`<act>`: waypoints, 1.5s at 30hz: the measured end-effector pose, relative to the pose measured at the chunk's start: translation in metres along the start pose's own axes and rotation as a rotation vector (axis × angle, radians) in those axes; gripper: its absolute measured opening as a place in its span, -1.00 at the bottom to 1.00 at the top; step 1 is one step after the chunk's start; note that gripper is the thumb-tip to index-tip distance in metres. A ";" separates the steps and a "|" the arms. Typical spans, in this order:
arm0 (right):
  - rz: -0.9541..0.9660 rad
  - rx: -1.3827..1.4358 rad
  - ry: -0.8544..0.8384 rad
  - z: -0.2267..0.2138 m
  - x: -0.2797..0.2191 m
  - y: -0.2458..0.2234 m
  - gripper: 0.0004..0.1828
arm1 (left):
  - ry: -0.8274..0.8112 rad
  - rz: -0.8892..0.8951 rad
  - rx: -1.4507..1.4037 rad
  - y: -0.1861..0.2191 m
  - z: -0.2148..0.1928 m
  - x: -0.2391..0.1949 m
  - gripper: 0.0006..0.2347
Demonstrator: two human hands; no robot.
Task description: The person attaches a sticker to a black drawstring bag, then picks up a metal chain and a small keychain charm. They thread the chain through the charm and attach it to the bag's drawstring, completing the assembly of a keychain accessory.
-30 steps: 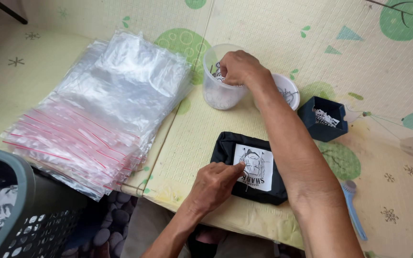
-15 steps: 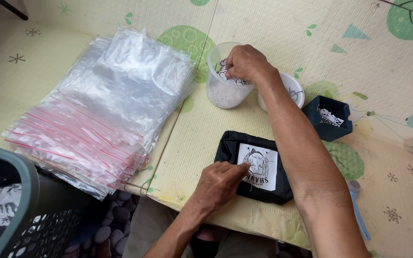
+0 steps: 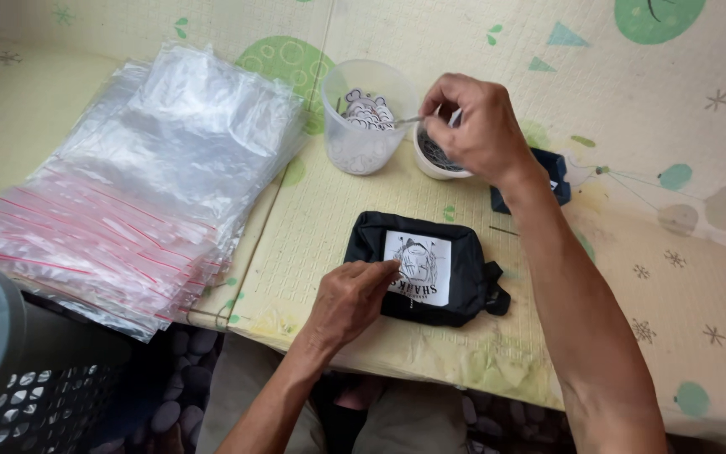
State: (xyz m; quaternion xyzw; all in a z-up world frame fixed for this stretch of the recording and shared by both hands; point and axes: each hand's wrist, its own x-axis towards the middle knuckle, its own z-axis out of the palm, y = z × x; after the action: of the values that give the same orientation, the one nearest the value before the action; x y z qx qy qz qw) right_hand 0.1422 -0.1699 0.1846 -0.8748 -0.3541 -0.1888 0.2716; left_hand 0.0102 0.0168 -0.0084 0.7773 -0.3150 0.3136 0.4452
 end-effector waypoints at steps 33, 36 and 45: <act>0.813 -0.713 -0.116 -0.064 -0.164 0.206 -0.89 | -0.136 -0.150 0.013 0.008 -0.003 0.009 -0.91; 0.844 -0.702 -0.167 -0.057 -0.164 0.221 -0.87 | -0.130 -0.146 0.008 0.008 -0.004 0.010 -0.90; 0.807 -0.633 -0.036 -0.065 -0.171 0.209 -0.91 | -0.116 -0.149 -0.005 0.008 -0.004 0.009 -0.91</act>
State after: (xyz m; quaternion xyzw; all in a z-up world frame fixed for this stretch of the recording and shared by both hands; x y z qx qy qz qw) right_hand 0.1681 -0.4234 0.0753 -0.9843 0.0815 -0.1519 0.0386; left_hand 0.0086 0.0152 0.0035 0.8141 -0.2825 0.2335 0.4504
